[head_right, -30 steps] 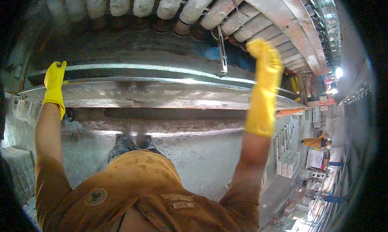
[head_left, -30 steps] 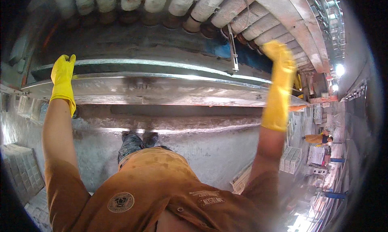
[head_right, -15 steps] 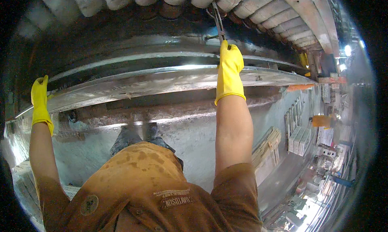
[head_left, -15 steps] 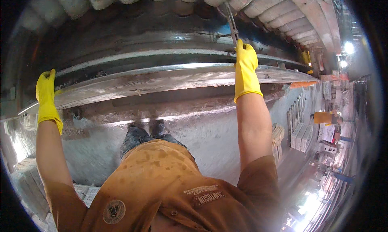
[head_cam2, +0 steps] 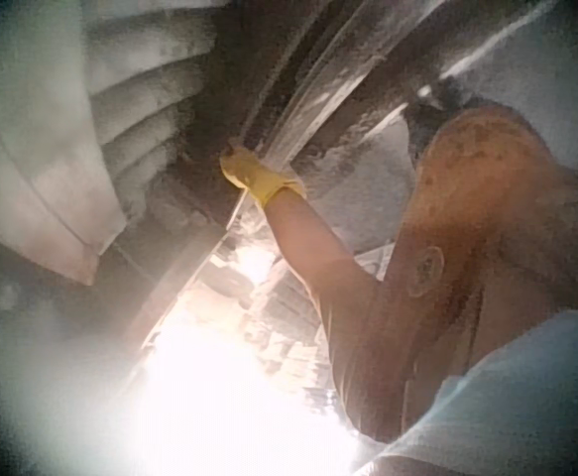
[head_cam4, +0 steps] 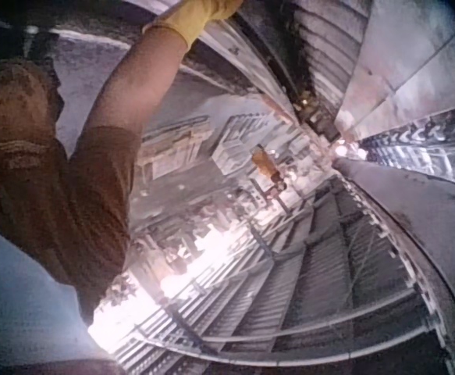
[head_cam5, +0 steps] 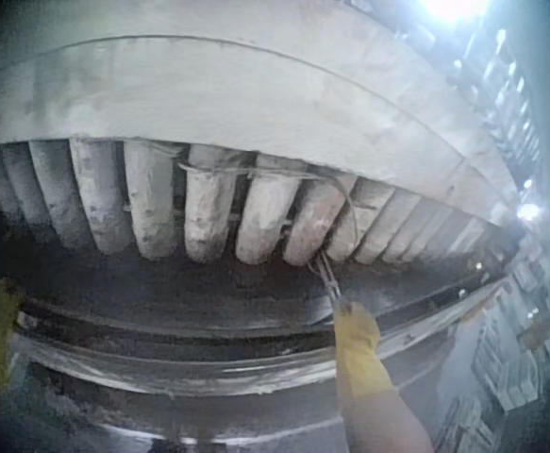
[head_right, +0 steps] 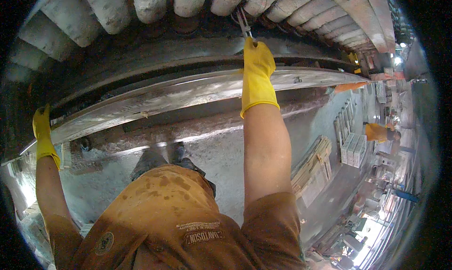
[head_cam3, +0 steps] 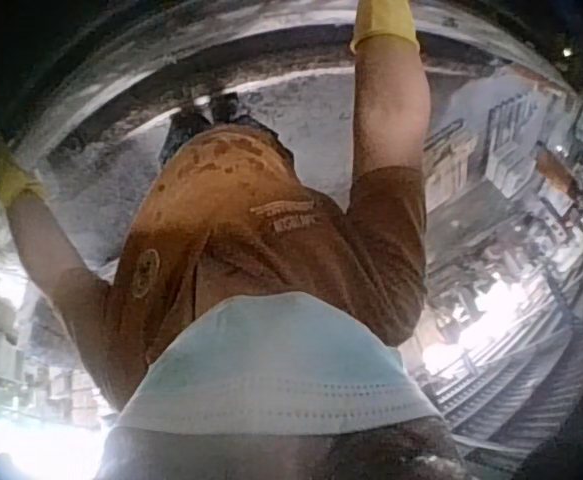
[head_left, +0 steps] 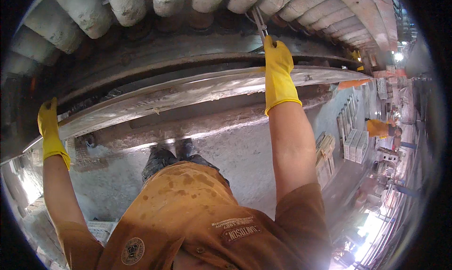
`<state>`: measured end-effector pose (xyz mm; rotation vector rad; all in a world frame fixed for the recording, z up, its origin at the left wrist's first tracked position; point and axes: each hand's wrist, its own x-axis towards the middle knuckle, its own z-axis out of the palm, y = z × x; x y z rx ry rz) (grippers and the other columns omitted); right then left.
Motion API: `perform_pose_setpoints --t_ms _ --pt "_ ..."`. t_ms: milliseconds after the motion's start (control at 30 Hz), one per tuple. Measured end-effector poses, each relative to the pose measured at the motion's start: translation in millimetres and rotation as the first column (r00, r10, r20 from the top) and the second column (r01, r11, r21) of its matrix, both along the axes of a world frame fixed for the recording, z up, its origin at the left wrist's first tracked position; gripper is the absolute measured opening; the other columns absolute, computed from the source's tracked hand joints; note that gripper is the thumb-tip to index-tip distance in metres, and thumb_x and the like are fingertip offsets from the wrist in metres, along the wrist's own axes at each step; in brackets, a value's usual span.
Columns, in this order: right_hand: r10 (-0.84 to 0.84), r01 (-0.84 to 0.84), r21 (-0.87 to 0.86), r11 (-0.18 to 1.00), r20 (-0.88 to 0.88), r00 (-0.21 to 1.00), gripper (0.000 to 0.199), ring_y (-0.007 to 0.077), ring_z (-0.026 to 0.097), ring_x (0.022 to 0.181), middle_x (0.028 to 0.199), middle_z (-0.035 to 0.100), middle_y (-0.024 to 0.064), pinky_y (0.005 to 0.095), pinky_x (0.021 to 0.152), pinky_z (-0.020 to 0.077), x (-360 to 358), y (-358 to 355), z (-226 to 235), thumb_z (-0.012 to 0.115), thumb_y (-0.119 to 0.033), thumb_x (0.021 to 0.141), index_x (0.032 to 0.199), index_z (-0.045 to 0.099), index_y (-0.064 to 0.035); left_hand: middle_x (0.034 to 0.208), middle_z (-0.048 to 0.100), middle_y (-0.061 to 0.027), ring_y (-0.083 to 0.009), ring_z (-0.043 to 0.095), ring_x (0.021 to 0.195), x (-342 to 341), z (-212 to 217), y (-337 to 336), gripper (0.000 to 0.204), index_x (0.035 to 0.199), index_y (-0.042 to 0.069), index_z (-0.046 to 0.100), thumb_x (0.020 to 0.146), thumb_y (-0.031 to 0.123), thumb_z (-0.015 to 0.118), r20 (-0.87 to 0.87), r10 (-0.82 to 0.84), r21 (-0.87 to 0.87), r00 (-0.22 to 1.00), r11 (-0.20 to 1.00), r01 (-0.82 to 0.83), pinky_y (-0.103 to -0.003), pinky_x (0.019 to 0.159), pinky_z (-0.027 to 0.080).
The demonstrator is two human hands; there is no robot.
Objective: The person repeatedly wipes a large metal sheet with gloved hands, moving back and forth across its surface. The task appears to be cleaning or polishing the sheet in a workshop environment.
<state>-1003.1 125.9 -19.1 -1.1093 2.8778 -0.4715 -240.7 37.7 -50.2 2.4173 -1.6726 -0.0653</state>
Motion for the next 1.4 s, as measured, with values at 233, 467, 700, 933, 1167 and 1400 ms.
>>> perform_pose_setpoints --t_ms 233,467,700,933,1167,1400 --pt "-0.015 0.015 -0.031 0.999 0.026 1.0 0.065 0.041 0.068 0.116 0.121 0.074 0.0189 0.0496 0.099 0.0518 -1 0 -2 0.047 -0.067 0.096 0.118 0.076 -0.0126 0.128 0.073 -0.0185 -0.0369 0.068 0.119 2 -5 -3 0.062 0.126 0.004 0.072 0.097 0.058 0.062 -0.057 -0.02 0.001 0.998 1.0 0.02 -0.044 0.101 0.051" --pt "-0.004 0.004 -0.069 0.998 0.007 1.0 0.065 0.0406 0.069 0.116 0.123 0.074 0.0184 0.0496 0.099 0.0521 -7 -1 -11 0.051 -0.067 0.095 0.124 0.073 -0.0129 0.129 0.072 -0.0186 -0.0379 0.068 0.12 10 -11 -7 0.06 0.125 0.005 0.072 0.097 0.058 0.062 -0.006 -0.048 -0.014 0.999 0.999 0.048 -0.045 0.102 0.051" --pt "0.025 -0.039 -0.179 0.983 -0.081 0.996 0.068 0.0394 0.068 0.12 0.132 0.071 0.0173 0.0478 0.102 0.0519 -7 1 -16 0.057 -0.064 0.094 0.139 0.065 -0.0131 0.131 0.071 -0.0193 -0.0373 0.066 0.124 2 -5 -5 0.061 0.128 0.005 0.071 0.097 0.057 0.062 -0.104 0.016 0.012 0.994 1.0 -0.015 -0.044 0.105 0.049" --pt "0.021 -0.058 -0.27 0.961 -0.136 0.991 0.071 0.0431 0.067 0.12 0.134 0.068 0.0239 0.0491 0.104 0.0511 -8 2 -20 0.061 -0.059 0.093 0.142 0.061 -0.0087 0.128 0.072 -0.0168 -0.0329 0.07 0.112 -12 1 -2 0.058 0.129 0.006 0.07 0.099 0.054 0.064 -0.281 0.089 0.045 0.956 0.996 -0.079 -0.042 0.086 0.059" --pt "0.005 -0.006 -0.108 0.994 -0.003 1.0 0.068 0.0433 0.067 0.118 0.129 0.07 0.0233 0.0512 0.102 0.0514 5 5 3 0.064 -0.059 0.091 0.137 0.063 -0.0084 0.123 0.071 -0.012 -0.0279 0.071 0.1 -38 18 8 0.05 0.129 0.006 0.068 0.1 0.047 0.068 -0.454 0.202 0.076 0.867 0.979 -0.188 -0.038 0.065 0.065" --pt "-0.023 0.024 -0.084 0.996 0.015 1.0 0.061 0.042 0.068 0.116 0.123 0.073 0.0211 0.0501 0.101 0.0514 5 4 0 0.064 -0.06 0.092 0.126 0.067 -0.0102 0.124 0.069 -0.0094 -0.0258 0.07 0.099 -34 15 7 0.047 0.127 0.008 0.068 0.099 0.045 0.07 -0.411 0.187 0.071 0.892 0.982 -0.174 -0.039 0.062 0.066"
